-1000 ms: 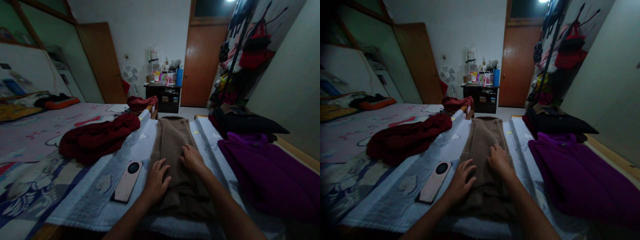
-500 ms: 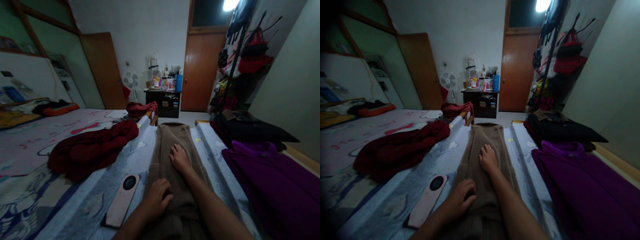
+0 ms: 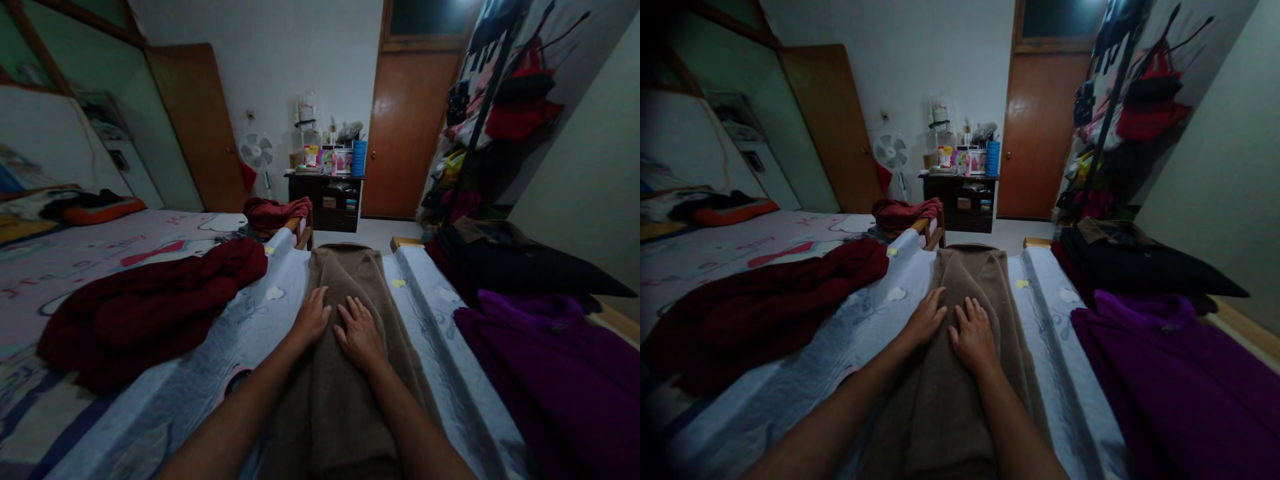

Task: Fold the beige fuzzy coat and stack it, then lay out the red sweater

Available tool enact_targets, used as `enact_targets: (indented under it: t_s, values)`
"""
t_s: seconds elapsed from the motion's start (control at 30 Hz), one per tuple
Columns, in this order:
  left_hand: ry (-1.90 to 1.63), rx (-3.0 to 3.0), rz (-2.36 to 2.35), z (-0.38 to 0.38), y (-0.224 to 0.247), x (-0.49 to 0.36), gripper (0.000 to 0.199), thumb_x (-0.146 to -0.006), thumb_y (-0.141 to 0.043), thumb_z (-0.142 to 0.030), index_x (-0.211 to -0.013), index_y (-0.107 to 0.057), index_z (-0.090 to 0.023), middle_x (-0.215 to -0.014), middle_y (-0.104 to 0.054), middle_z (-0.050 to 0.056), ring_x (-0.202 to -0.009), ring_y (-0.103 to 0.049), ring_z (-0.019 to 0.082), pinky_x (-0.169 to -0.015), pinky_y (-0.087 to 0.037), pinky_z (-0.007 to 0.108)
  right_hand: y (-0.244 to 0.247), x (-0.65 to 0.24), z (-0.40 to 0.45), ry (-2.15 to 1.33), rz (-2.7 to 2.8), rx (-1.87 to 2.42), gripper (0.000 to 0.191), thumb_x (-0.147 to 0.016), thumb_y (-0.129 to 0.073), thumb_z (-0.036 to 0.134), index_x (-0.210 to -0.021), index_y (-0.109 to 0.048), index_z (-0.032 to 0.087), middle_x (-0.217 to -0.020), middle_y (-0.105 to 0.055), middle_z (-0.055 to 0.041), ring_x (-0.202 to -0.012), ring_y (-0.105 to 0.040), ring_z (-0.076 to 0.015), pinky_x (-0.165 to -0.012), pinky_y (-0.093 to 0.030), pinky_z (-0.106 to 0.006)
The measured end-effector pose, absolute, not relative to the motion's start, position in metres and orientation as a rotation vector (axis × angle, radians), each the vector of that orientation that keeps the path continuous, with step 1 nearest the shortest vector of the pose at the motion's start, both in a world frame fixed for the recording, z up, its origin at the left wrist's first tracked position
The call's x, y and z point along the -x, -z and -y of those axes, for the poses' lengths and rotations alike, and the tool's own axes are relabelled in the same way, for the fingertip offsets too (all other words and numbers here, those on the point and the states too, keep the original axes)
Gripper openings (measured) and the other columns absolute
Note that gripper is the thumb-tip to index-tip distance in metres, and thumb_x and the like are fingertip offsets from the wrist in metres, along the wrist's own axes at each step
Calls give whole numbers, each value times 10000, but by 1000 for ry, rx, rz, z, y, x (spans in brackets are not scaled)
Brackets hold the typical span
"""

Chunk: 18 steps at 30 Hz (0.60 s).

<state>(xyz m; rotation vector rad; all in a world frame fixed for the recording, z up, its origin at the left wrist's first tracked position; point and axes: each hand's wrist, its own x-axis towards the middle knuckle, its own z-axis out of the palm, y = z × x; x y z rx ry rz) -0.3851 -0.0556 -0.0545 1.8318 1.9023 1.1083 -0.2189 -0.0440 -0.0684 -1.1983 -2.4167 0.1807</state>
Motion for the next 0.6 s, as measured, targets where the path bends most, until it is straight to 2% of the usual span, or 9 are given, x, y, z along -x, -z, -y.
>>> enact_targets:
  t_s: [0.07,0.2,0.4,0.6]
  values:
    - [-1177,-1646,-1914,26,60,387,527,-816,-534,-165,-1333,-461,-95,-1421,-480,189,-1357,-410,253,-1147,-283,398,69,219,43,-183,2423,1207,514,-910,-510,374,-1393,-507,199,-1545,-347,-99,-1446,-248,-267,-1160,-245,-440]
    - [-1317,-1271,-1903,-23,65,396,512,-812,-603,-203,-1306,-490,-129,-1354,-563,166,-1261,-523,256,-1076,-373,391,70,219,42,-196,2431,1217,517,-911,-507,379,-1397,-503,202,-1548,-342,-98,-1446,-247,-268,-1159,-253,-443]
    - [-1323,-1090,-1919,-77,69,416,457,-792,-649,-210,-1230,-566,-112,-1187,-671,160,-1078,-644,237,-925,-479,329,71,218,40,-244,2429,1228,520,-917,-494,384,-1409,-491,216,-1558,-323,-84,-1453,-229,-261,-1174,-228,-439]
    - [-1257,-1062,-1929,-115,69,424,333,-745,-682,-227,-1058,-659,-118,-1057,-720,120,-964,-674,223,-826,-503,288,74,218,40,-277,2420,1231,512,-923,-483,395,-1406,-494,226,-1569,-302,-65,-1459,-213,-258,-1177,-227,-446]
